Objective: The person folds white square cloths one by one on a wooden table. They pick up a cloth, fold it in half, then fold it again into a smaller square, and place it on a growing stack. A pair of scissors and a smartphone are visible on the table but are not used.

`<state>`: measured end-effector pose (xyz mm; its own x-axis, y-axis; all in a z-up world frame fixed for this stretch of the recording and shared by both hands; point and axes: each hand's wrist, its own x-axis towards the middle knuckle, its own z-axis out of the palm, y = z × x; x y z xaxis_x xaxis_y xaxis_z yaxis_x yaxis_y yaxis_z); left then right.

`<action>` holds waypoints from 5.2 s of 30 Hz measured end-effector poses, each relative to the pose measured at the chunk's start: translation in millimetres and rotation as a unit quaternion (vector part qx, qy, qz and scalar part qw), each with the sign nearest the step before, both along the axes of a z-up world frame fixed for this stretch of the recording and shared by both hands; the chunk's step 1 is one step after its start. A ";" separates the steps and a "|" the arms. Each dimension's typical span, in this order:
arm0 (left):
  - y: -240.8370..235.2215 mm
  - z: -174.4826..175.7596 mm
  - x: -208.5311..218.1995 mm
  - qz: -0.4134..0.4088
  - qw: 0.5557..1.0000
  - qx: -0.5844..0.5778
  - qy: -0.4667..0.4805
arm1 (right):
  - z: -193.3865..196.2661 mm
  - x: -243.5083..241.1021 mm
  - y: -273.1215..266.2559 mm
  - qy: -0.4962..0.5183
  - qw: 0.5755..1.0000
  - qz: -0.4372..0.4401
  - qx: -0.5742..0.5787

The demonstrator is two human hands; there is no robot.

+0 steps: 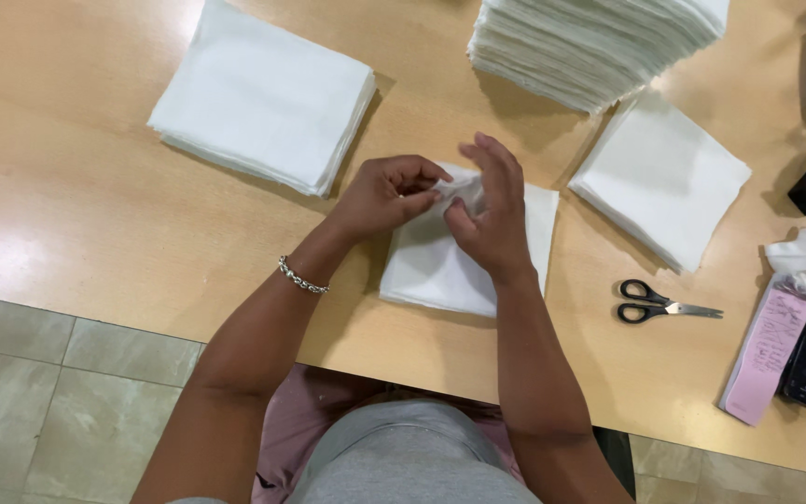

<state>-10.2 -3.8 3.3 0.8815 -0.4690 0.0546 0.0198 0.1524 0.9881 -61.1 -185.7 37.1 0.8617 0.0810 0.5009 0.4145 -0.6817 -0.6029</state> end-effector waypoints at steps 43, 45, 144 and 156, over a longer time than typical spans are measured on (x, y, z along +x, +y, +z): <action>235.7 -7.3 155.3 0.193 0.906 0.377 0.015 | -38.6 132.2 138.6 0.427 0.834 -0.086 0.338; 228.4 -12.9 150.3 0.228 0.865 0.440 -0.079 | -33.8 133.5 137.7 0.414 0.848 -0.092 0.316; 9.9 -3.3 2.7 0.039 0.992 0.104 -0.060 | -22.3 7.5 -5.4 0.089 0.973 -0.040 0.209; 8.0 -7.2 3.6 0.071 0.949 0.234 -0.197 | -18.6 8.6 2.3 -0.042 0.997 0.007 0.061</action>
